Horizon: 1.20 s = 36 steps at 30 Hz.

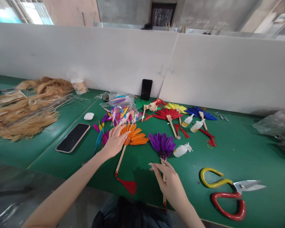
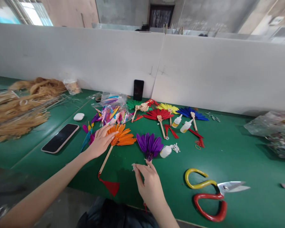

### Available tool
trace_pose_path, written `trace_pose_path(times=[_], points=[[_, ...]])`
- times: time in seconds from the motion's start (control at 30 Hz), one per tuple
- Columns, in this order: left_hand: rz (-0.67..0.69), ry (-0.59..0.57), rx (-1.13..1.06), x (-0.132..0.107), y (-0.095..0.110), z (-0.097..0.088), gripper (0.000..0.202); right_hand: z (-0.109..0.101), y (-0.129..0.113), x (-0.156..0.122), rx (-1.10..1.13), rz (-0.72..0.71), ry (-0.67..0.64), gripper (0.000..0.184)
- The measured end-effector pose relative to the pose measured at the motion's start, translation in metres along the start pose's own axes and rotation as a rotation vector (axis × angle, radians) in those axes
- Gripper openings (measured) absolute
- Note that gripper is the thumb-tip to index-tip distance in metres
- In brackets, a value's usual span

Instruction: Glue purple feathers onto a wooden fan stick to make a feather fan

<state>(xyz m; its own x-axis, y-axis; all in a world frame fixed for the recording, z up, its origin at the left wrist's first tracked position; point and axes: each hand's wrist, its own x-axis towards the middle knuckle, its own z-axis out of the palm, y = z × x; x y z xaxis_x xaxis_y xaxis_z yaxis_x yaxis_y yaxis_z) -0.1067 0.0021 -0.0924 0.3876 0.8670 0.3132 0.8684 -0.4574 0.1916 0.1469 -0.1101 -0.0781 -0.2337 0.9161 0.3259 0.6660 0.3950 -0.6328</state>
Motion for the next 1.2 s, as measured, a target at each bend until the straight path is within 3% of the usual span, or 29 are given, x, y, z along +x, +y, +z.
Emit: trace_pose_path(times=[0.23,0.7,1.2], points=[[0.013,-0.052,0.044,-0.006,0.002,-0.001,0.040,0.000,0.003,-0.009,-0.005,0.025,-0.002,0.025],[0.060,-0.082,0.067,-0.033,0.007,-0.011,0.042,0.010,0.015,-0.024,0.012,0.071,0.146,0.024],[0.035,-0.084,0.046,-0.034,0.004,-0.008,0.046,0.007,0.013,-0.021,0.037,0.066,0.160,0.023]])
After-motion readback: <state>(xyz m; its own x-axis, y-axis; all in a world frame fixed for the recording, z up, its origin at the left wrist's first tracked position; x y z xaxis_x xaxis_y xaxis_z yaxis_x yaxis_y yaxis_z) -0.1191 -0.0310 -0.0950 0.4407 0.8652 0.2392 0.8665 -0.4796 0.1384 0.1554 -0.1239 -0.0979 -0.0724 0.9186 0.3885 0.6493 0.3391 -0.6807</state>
